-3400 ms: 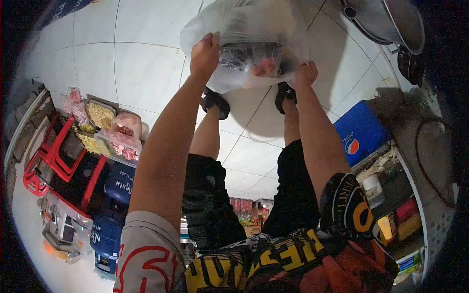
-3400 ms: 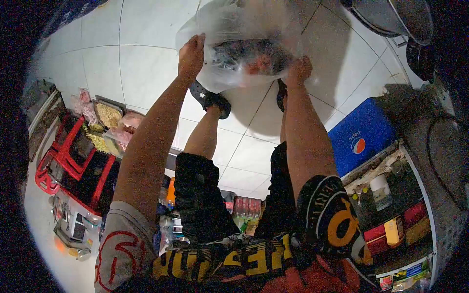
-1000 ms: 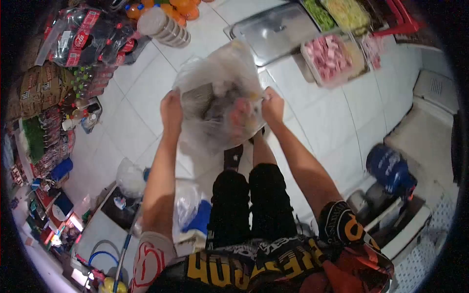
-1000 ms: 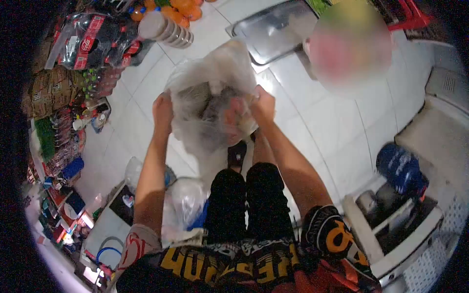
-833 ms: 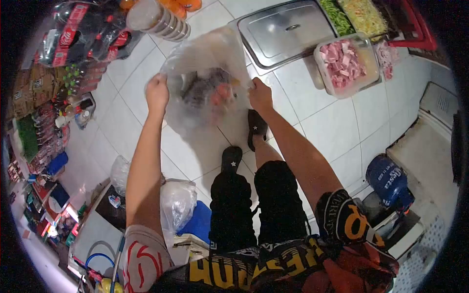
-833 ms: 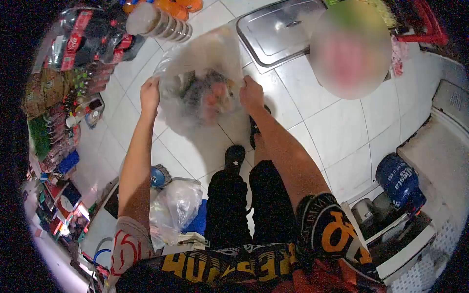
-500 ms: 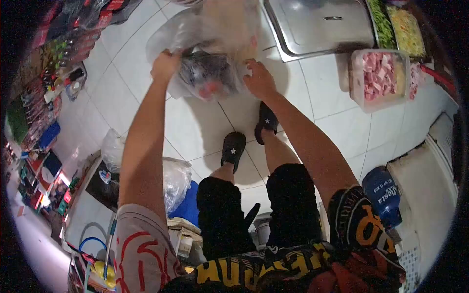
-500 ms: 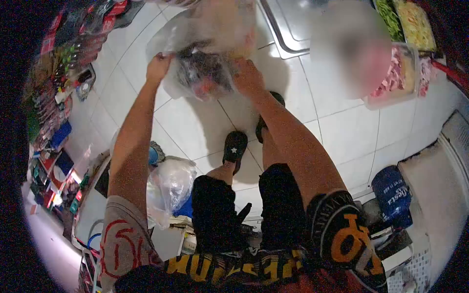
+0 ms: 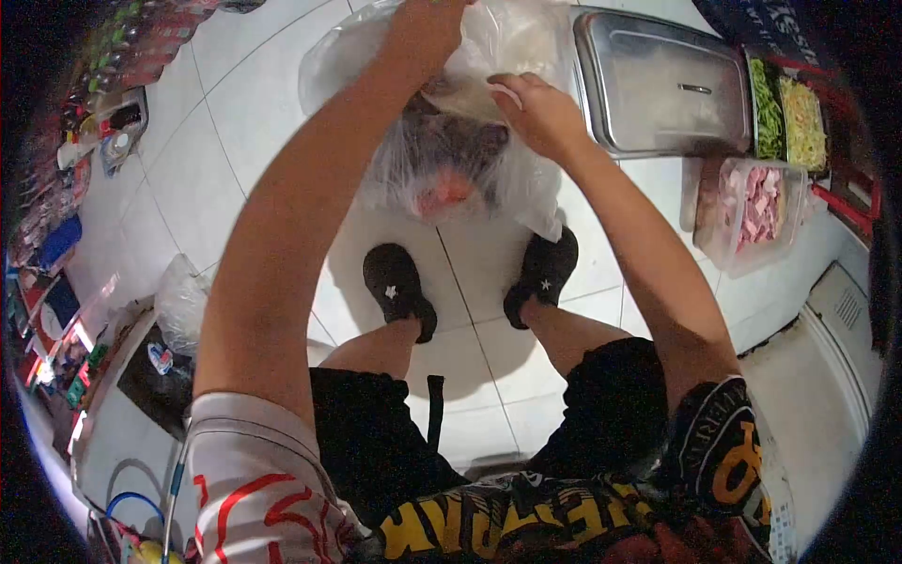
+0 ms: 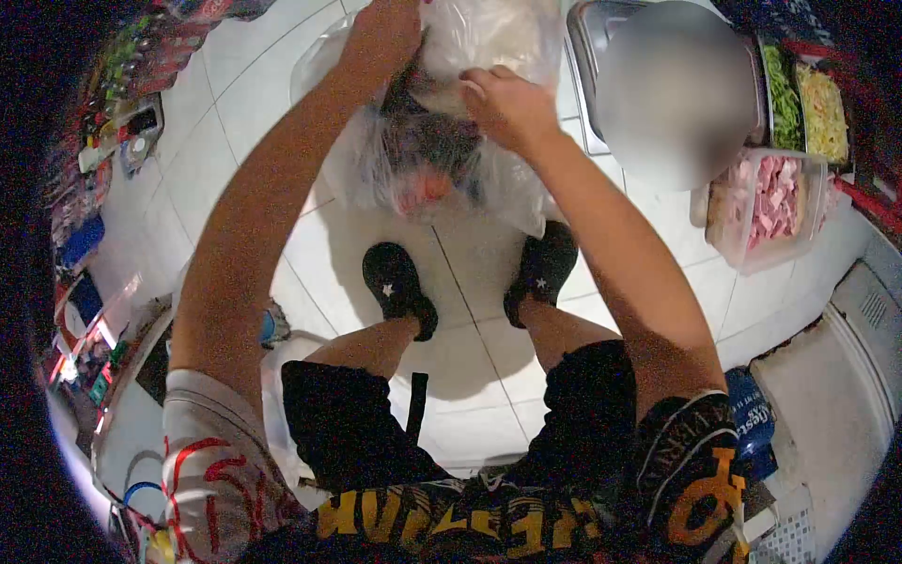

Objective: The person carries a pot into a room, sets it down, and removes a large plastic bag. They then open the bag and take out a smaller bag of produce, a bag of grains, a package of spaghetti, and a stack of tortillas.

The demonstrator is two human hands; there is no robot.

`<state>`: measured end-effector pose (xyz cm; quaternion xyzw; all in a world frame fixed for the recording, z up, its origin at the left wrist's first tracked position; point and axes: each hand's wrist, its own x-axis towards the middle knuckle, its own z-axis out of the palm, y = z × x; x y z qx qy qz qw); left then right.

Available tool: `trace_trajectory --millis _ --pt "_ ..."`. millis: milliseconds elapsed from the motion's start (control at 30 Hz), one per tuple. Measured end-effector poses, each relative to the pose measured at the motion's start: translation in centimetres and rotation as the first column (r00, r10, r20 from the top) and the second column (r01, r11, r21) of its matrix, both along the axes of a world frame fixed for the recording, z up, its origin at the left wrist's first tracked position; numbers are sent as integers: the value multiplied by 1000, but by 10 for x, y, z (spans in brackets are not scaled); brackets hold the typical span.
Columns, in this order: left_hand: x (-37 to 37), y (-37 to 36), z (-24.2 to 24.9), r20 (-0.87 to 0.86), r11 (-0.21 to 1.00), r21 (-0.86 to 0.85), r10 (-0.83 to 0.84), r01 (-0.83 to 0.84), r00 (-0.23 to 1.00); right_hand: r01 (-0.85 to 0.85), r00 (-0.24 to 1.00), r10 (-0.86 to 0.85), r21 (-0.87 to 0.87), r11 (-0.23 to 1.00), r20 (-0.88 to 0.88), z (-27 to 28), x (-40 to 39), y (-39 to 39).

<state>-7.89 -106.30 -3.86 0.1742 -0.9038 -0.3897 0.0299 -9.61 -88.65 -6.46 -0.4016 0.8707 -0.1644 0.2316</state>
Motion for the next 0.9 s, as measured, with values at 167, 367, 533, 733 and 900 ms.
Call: trace_trajectory --millis 167,367,533,733,900 --pt "12 -27 -44 83 514 -716 -609 472 789 77 908 48 278 957 -417 -23 -9 -8" --pt "17 -16 -42 182 483 -775 -446 408 876 256 909 -177 170 951 -378 -52 -21 -23" --pt "20 -19 -44 165 450 -845 -294 289 941 202 875 -206 -56 978 -438 -50 -3 -10" --pt "44 -43 -20 110 434 -891 -80 134 991 81 852 -128 -114 990 -508 -18 -1 -26" --pt "56 -75 -23 22 389 -914 -232 113 972 16 809 -80 -113 993 -583 -3 -26 -23"
